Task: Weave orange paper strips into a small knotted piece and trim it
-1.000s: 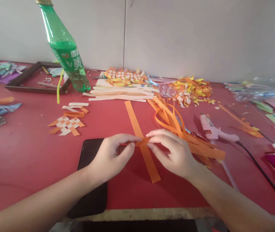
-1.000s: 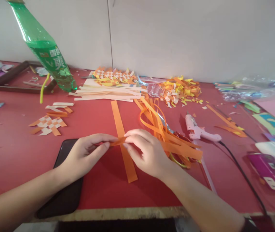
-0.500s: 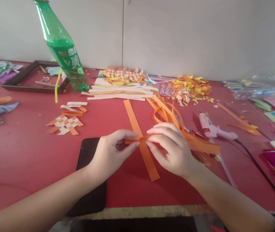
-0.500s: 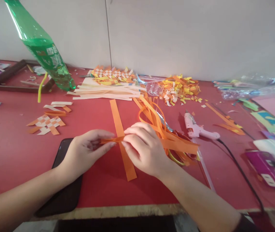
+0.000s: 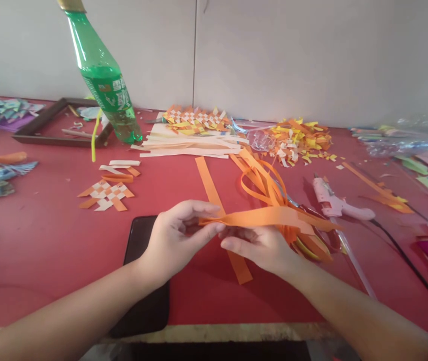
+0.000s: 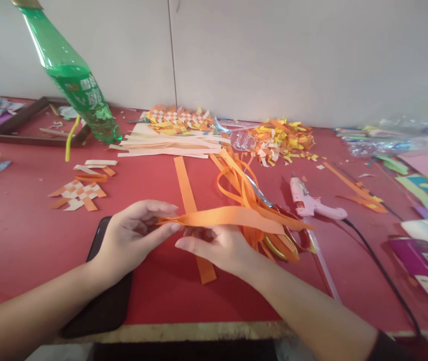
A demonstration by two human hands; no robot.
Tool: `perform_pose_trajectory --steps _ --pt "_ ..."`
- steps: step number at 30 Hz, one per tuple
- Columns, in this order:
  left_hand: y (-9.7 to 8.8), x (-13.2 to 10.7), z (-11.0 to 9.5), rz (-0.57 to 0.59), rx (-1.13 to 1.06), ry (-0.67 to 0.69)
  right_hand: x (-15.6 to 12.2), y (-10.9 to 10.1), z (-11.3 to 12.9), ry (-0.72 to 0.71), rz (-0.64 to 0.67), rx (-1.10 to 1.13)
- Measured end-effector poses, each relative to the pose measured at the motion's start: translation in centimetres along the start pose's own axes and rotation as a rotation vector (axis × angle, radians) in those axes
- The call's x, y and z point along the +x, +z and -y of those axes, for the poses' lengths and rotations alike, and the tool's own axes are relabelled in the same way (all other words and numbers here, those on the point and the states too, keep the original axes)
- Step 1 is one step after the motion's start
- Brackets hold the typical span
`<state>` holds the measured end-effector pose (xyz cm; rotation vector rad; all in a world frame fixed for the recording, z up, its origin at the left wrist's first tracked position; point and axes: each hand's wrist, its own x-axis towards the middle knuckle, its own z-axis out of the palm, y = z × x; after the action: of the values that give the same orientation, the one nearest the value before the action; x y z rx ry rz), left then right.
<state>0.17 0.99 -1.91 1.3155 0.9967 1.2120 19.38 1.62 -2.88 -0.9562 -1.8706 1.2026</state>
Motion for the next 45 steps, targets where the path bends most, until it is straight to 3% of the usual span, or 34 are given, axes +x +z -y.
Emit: perform_pose_trajectory --steps 2,6,10,15,21,33,39,45 --pt "0.06 -0.11 0.01 0.033 0.012 0.011 0.32 -0.21 0.04 0.011 -0.039 0.138" --pt "0.03 -0.24 0.07 0.059 0.016 -0.001 0.66 -0.69 0.68 -0.049 -0.1 0.153" --pt "-0.01 -0.38 0.01 0.065 0.015 0.01 0.49 -0.63 0.9 0.035 -0.123 0.229" --pt "0.19 -0.37 -0.19 0.036 0.02 -0.026 0.23 -0.33 0.62 0.122 -0.168 0.281" --pt "0.24 -0.26 -0.23 -0.01 0.013 -0.12 0.31 -0.14 0.77 0.114 -0.227 0.302" --pt "0.16 -0.12 -0.29 0.029 -0.006 -0.062 0.25 -0.31 0.64 0.147 -0.213 0.281" --pt "0.02 0.09 -0.33 0.03 -0.117 -0.138 0.07 -0.4 0.14 0.112 -0.245 0.371" --pt "-0.03 0.23 -0.58 0.048 -0.134 -0.159 0.16 -0.4 0.45 0.131 -0.242 0.323"
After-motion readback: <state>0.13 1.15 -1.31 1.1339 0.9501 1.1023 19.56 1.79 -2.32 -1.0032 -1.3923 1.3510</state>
